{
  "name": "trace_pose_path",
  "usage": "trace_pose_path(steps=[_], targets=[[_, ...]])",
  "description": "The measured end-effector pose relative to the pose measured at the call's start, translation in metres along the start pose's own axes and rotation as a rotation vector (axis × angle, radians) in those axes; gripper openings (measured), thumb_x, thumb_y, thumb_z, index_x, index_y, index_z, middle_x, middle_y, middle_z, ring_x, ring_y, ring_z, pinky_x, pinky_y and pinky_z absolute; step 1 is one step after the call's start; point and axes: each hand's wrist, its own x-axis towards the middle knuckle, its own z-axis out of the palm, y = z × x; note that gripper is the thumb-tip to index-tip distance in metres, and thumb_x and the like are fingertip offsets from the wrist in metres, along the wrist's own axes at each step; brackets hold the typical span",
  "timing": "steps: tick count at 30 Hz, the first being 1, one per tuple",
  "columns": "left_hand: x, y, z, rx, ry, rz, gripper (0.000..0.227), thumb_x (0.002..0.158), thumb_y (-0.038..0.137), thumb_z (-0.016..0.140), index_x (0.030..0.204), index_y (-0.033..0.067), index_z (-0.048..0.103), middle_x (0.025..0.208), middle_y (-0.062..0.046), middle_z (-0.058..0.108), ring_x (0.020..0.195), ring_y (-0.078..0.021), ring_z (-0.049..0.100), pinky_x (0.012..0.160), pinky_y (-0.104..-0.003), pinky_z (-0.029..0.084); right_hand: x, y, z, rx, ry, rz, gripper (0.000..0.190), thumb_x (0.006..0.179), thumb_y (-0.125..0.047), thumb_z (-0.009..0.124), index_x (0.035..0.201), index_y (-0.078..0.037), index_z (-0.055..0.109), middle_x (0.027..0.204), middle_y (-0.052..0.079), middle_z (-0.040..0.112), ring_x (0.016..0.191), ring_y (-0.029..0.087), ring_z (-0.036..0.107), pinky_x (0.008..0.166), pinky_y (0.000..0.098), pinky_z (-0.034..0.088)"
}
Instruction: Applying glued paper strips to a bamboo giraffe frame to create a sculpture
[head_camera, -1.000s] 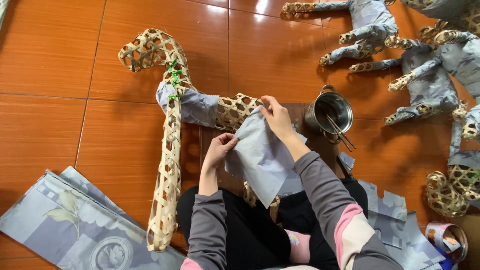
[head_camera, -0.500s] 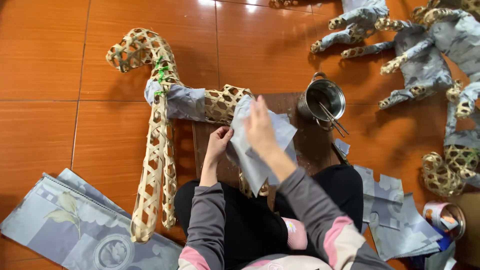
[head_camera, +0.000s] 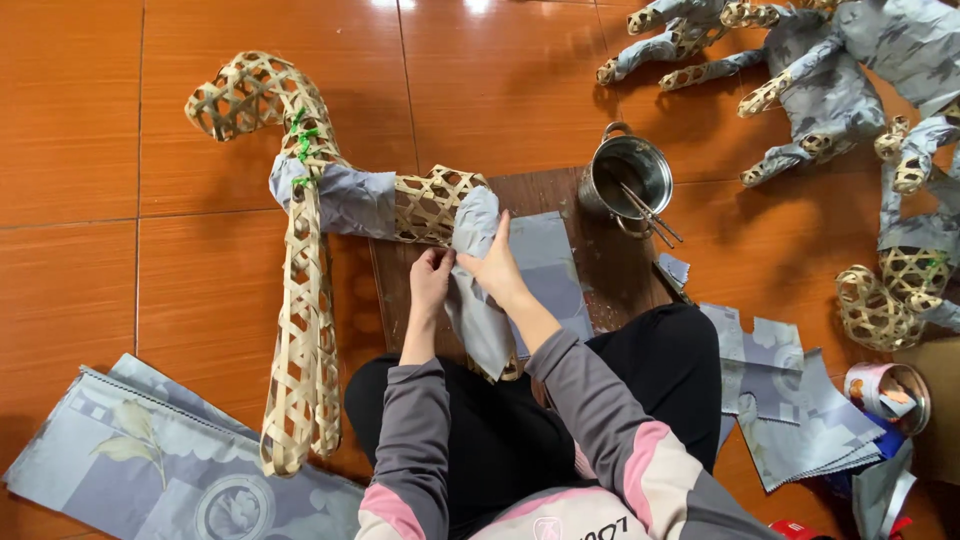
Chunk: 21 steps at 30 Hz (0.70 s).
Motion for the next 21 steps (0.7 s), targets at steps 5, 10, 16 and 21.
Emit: trace_pose_path(steps=[5, 10, 16, 21], targets=[[-0.06, 0.08, 0.02, 0.221, 0.419, 0.192, 0.037, 0.1, 0.025, 0.054, 0.134, 0.0096, 0.052, 0.124, -0.014, 0.058, 0.115, -0.0286, 0.055, 0.098, -0.044, 0.044, -0.027, -0.02, -0.006, 0.02, -0.011, 0.025, 0.12, 0.074, -0.027, 0.078, 0.155, -0.026, -0.011, 0.144, 0.033, 0.04, 0.127, 0.047, 0.047, 0.105, 0.0556, 0.043], [-0.1, 0.133, 0.036, -0.076, 0.003, 0.051, 0.078, 0.1, 0.057, 0.019, 0.155, 0.0024, 0.008, 0.156, -0.032, 0.015, 0.143, -0.048, 0.018, 0.117, -0.058, 0.017, -0.017, -0.007, 0.005, 0.108, 0.035, -0.007, 0.117, 0.077, -0.045, 0.079, 0.154, -0.005, 0.0, 0.15, 0.036, 0.029, 0.134, 0.052, 0.038, 0.111, 0.0573, 0.035], [-0.086, 0.117, 0.037, 0.094, -0.074, -0.045, 0.074, 0.1, 0.048, 0.043, 0.153, 0.0024, 0.019, 0.148, -0.038, 0.026, 0.139, -0.0544, 0.024, 0.114, -0.062, 0.023, -0.014, 0.006, 0.002, 0.261, 0.087, 0.064, 0.073, 0.087, -0.055, 0.062, 0.13, 0.003, 0.051, 0.127, 0.03, 0.057, 0.123, 0.042, 0.052, 0.104, 0.0516, 0.043], [-0.083, 0.129, 0.039, 0.107, -0.075, -0.118, 0.08, 0.094, 0.047, 0.058, 0.152, 0.0029, 0.024, 0.146, -0.037, 0.032, 0.136, -0.0526, 0.031, 0.113, -0.059, 0.028, -0.024, 0.012, -0.002, 0.413, 0.064, 0.153, 0.073, 0.092, -0.058, 0.048, 0.122, 0.007, 0.057, 0.124, 0.027, 0.06, 0.122, 0.036, 0.053, 0.104, 0.0489, 0.041]])
